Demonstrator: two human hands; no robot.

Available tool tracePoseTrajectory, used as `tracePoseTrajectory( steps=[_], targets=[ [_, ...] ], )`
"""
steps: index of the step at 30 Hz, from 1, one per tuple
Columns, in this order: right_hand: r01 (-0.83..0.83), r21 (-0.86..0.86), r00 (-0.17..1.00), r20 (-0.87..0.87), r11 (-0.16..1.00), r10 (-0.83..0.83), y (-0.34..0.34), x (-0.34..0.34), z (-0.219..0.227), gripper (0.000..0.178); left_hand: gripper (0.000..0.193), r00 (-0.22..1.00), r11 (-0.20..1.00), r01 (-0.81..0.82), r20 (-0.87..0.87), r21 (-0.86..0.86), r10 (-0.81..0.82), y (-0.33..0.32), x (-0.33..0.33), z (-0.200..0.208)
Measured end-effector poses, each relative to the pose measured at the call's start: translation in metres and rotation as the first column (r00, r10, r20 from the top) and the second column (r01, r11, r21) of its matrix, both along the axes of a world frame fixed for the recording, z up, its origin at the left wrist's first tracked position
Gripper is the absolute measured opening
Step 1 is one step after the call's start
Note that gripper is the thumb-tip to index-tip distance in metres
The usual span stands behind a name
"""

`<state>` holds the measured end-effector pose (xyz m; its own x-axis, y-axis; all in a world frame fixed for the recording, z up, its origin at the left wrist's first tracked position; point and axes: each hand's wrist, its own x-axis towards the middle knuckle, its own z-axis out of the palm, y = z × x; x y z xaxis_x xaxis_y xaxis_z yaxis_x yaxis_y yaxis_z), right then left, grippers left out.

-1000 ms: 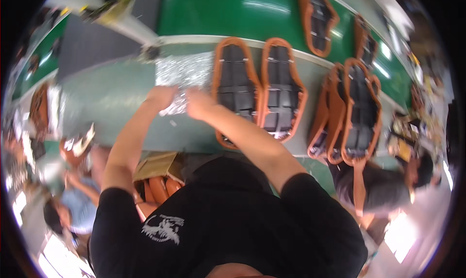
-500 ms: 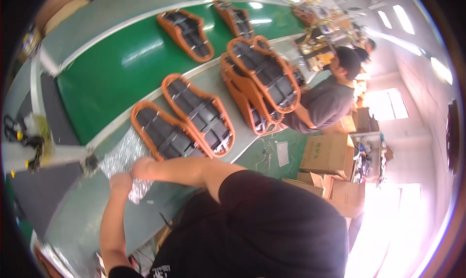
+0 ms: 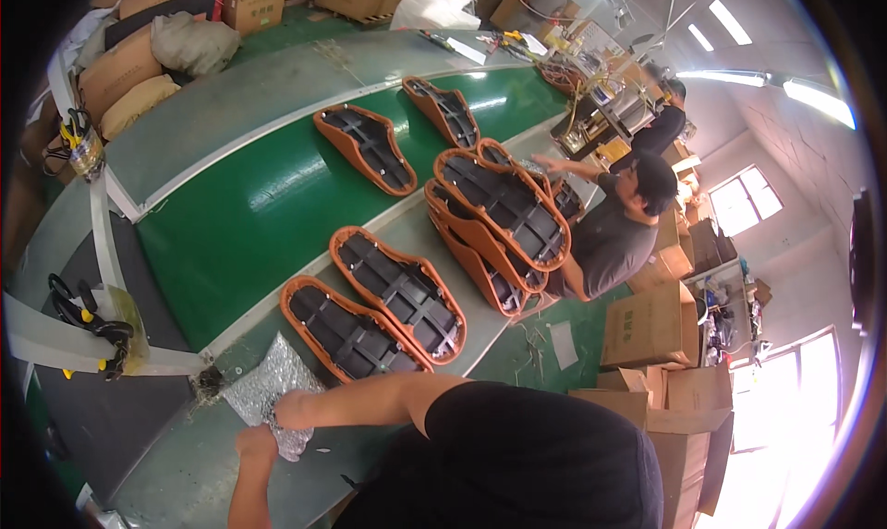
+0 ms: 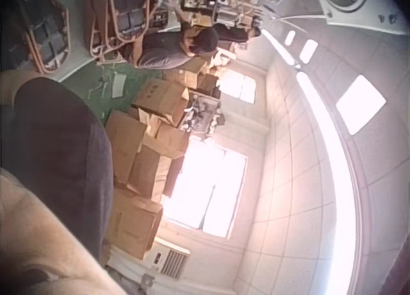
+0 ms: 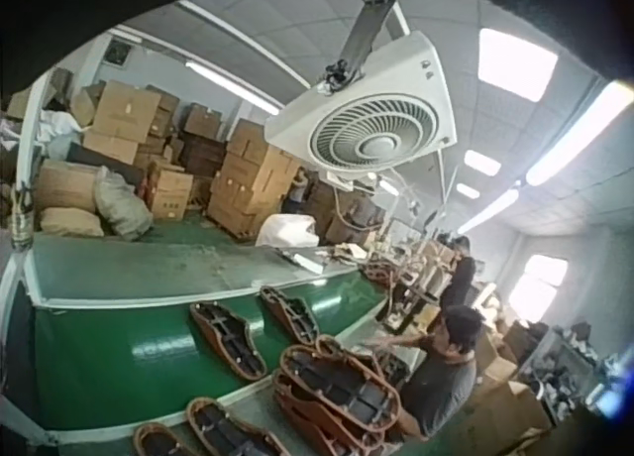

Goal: The recorder is assembling bicycle seats by manually inserting components into the seat bases on an assembly line.

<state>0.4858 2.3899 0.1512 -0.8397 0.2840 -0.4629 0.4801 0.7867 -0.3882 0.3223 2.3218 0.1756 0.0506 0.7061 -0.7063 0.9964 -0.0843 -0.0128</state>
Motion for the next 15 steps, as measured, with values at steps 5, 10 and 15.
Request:
tracePoseTrajectory(
  steps=[5,10,15],
  targets=[
    [-0.064,-0.097,0.998,0.001,0.993,0.065,-0.029,-0.02,0.008,0.022,0.027,0.995,0.989,-0.061,-0.088,-0.133,0.049,-0.036,-0.019,-0.005],
    [-0.014,-0.148,0.994,-0.111,0.989,-0.002,-0.028,-0.008,-0.014,0.031,0.035,0.941,0.953,-0.287,0.159,-0.095,0.299,-0.043,-0.015,-0.002],
    [0.157,-0.244,0.897,-0.37,0.957,-0.241,0.003,0.068,0.042,0.024,0.035,0.72,0.795,-0.595,0.515,0.115,0.465,-0.076,0.036,-0.004]
  ],
)
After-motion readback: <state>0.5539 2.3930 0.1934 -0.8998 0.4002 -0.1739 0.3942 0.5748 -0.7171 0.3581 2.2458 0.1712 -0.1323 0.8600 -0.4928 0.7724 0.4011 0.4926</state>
